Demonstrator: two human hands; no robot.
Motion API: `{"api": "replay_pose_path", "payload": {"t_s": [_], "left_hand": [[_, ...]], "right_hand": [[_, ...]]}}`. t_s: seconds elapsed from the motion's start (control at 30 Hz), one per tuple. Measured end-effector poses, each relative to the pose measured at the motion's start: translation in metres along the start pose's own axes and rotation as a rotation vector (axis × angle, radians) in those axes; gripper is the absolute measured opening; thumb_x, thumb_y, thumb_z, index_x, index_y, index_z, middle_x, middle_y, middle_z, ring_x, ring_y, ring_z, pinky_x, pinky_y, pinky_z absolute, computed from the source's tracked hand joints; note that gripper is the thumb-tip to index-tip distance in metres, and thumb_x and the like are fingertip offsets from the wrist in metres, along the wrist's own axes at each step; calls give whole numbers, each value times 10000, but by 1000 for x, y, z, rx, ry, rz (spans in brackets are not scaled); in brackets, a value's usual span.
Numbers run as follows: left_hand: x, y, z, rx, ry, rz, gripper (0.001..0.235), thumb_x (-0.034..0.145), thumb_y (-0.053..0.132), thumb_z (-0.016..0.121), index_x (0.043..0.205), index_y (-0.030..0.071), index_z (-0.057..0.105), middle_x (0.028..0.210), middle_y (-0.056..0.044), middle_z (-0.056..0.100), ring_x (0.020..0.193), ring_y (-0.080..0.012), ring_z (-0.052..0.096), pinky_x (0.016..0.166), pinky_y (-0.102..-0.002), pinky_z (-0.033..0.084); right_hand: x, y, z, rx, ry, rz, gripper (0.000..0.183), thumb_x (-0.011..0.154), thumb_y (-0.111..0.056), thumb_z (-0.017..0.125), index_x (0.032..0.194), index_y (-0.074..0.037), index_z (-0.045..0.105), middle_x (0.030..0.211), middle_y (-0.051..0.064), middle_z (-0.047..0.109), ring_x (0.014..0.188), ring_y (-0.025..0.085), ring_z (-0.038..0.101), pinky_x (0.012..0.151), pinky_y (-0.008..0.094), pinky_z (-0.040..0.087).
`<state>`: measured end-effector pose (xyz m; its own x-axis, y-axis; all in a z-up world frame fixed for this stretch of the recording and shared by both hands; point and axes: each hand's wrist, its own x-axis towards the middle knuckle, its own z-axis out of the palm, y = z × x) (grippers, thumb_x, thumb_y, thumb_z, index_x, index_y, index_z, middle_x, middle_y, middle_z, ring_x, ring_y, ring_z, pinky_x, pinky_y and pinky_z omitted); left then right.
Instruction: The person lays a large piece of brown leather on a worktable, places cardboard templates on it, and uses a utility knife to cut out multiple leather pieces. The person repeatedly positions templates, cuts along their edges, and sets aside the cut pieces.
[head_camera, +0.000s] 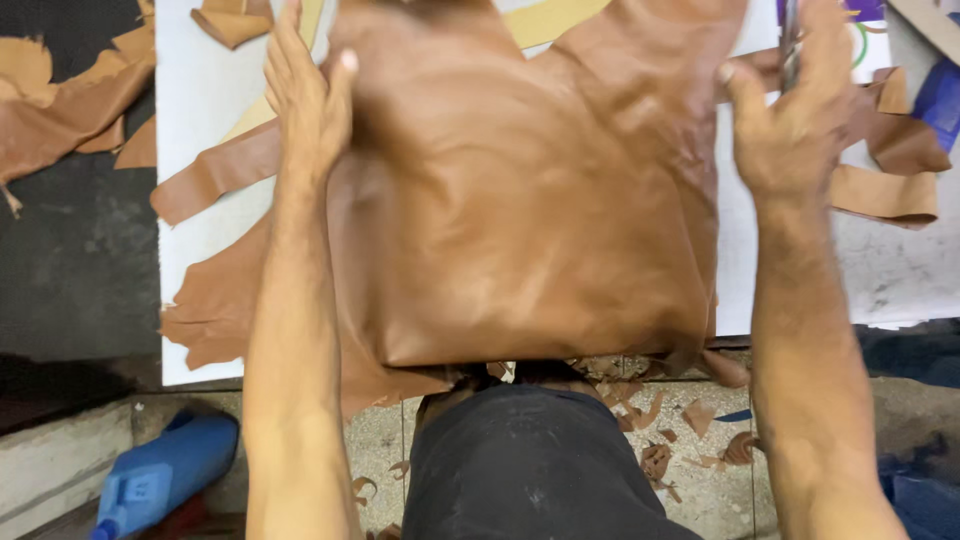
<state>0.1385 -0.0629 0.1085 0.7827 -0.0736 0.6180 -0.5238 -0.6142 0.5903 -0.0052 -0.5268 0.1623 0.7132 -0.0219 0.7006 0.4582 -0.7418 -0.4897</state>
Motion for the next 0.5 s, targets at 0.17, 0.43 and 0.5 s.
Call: {"api": "replay_pose_path", "payload": {"t_s": [0.17,0.43,0.5], "left_hand": [[-142,-10,-7,243,-475,-160,695,938,363,722,1515,49,496,1590,-293,377,1479,-475,302,1206,-601,207],[-270,-46,-117,641,-45,-671,565,945,141,785,1439,-30,568,1318,-279,581,1237,-469,520,1068,-550,408],[-256,-57,-122,699,11,-580,665,895,142,838,1466,-56,561,1305,-280,588,1188,-476,531,1030,-552,423]], "right_hand": [[-135,37,-38,-416,-378,446,135,999,-123,700,1073,-13,720,971,204,695,935,386,673,859,491,523],[-222,29,-81,-542,-323,893,323,929,-277,783,1131,-28,744,1058,187,699,886,338,695,810,469,539],[-231,28,-71,-516,-435,1017,415,908,-339,798,1134,-2,714,1088,207,687,856,344,706,781,480,555]]}}
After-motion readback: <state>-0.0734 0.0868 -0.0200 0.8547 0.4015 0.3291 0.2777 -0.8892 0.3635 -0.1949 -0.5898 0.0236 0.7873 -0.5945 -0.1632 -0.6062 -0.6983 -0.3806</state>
